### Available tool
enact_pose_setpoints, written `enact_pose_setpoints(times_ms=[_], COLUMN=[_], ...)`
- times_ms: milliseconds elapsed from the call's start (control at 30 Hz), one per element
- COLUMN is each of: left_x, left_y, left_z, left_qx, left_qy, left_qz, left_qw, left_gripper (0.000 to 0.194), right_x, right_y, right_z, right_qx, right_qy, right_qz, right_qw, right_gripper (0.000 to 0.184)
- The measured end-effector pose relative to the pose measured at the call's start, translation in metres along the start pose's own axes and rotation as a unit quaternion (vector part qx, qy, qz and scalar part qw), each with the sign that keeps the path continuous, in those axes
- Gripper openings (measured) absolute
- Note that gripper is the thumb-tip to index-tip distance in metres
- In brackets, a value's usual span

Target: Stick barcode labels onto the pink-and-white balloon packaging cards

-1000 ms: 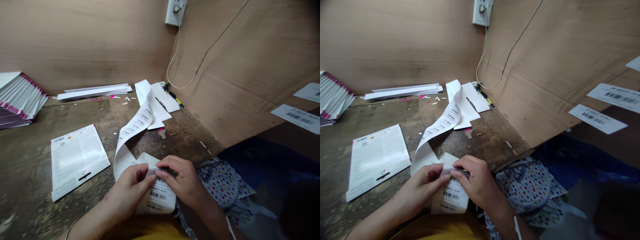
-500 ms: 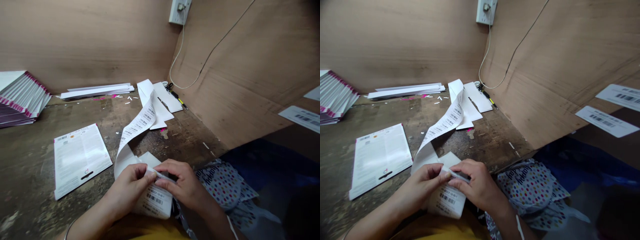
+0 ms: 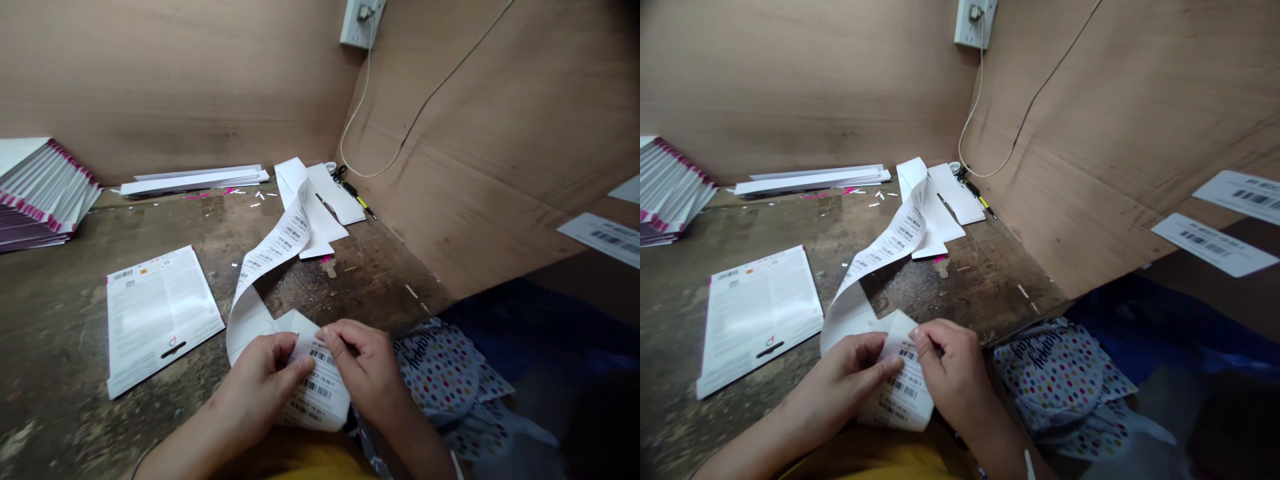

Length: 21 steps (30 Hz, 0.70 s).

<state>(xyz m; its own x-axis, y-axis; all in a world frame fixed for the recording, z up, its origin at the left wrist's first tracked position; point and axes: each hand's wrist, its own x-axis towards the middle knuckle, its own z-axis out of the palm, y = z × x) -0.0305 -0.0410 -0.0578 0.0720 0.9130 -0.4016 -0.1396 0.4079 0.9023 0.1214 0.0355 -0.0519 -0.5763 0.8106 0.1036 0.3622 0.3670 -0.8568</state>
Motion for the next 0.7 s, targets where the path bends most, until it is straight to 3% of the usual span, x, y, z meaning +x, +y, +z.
enact_pose_setpoints(times_ms=[100, 267, 500, 700], left_x=[0.0, 0.002, 0.001, 0.003], left_y=[0.003, 0.001, -0.007, -0.004], left_z=[0.0, 0.0, -0.001, 0.001], left_qx=[-0.004, 0.064, 0.097, 0.107], left_qy=[-0.003, 0.006, 0.009, -0.005], left_qz=[-0.008, 0.017, 0.013, 0.032], left_qw=[1.0, 0.998, 0.995, 0.994], left_gripper=[0.028, 0.024, 0.022, 0.018], right_x=[0.001, -0.001, 0.003, 0.001], right_y=[0.004, 0.001, 0.003, 0.003], right_z=[-0.002, -0.004, 0.0, -0.002], right_qx=[0.072, 0.019, 0.072, 0.067], right_qy=[0.014, -0.032, 0.001, -0.023], right_qz=[0.063, 0.015, 0.103, 0.046], right_qw=[0.995, 0.999, 0.992, 0.996], right_gripper=[0.024, 0.004, 0.023, 0.006])
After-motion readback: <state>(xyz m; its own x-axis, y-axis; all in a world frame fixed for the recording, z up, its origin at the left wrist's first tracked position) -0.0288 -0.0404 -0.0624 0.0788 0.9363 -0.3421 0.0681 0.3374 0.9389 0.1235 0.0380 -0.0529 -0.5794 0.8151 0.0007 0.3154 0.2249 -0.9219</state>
